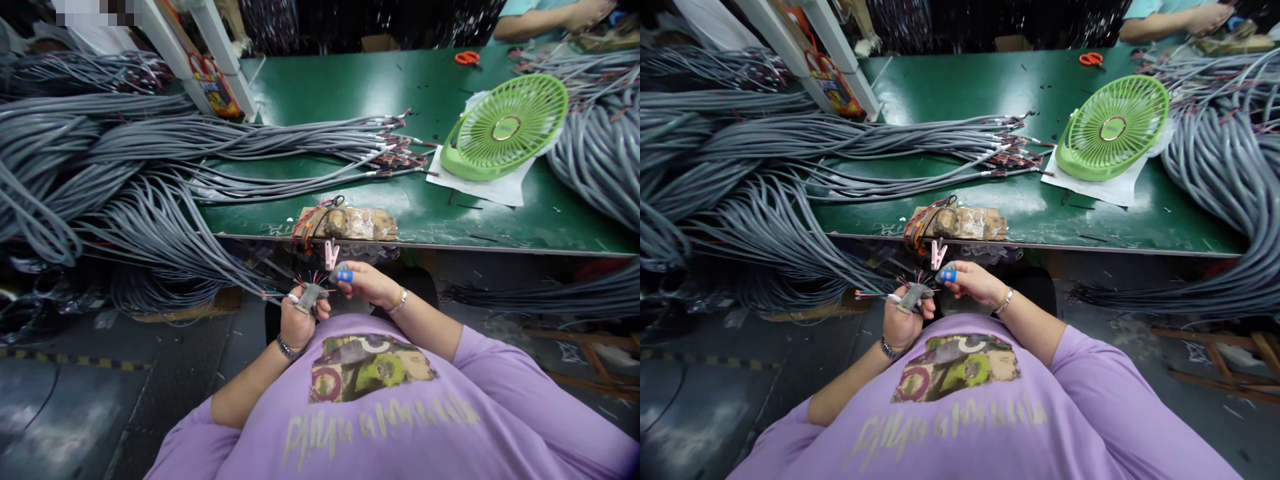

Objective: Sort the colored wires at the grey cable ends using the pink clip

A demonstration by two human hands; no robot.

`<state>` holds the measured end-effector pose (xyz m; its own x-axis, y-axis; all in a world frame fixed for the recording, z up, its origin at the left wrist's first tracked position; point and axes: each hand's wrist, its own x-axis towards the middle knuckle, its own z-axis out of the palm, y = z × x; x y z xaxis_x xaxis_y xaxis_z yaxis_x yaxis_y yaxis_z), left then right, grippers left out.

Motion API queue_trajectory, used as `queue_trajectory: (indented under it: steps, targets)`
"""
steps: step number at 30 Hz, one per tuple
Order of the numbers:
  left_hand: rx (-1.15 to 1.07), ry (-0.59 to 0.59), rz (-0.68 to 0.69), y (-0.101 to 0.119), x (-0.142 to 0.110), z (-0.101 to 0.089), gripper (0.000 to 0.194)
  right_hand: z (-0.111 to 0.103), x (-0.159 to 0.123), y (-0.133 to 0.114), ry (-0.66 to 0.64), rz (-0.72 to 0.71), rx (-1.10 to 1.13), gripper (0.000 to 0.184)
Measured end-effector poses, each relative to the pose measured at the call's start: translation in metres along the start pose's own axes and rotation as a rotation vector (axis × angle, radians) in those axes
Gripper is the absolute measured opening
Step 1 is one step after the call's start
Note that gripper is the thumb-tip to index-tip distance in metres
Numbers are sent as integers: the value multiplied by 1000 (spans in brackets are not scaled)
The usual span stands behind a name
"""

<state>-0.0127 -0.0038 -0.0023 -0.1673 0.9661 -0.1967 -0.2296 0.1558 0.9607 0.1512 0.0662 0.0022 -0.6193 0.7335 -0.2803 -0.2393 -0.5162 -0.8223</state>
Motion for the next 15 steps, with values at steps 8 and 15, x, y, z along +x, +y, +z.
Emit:
queue_trajectory:
  steps: [8, 15]
  targets:
    - [167, -31, 17, 3, -4, 2, 35, 24, 1, 0, 107, -51, -181, 45]
    - [148, -20, 23, 0, -4, 2, 36, 23, 0, 5, 103, -44, -144, 41]
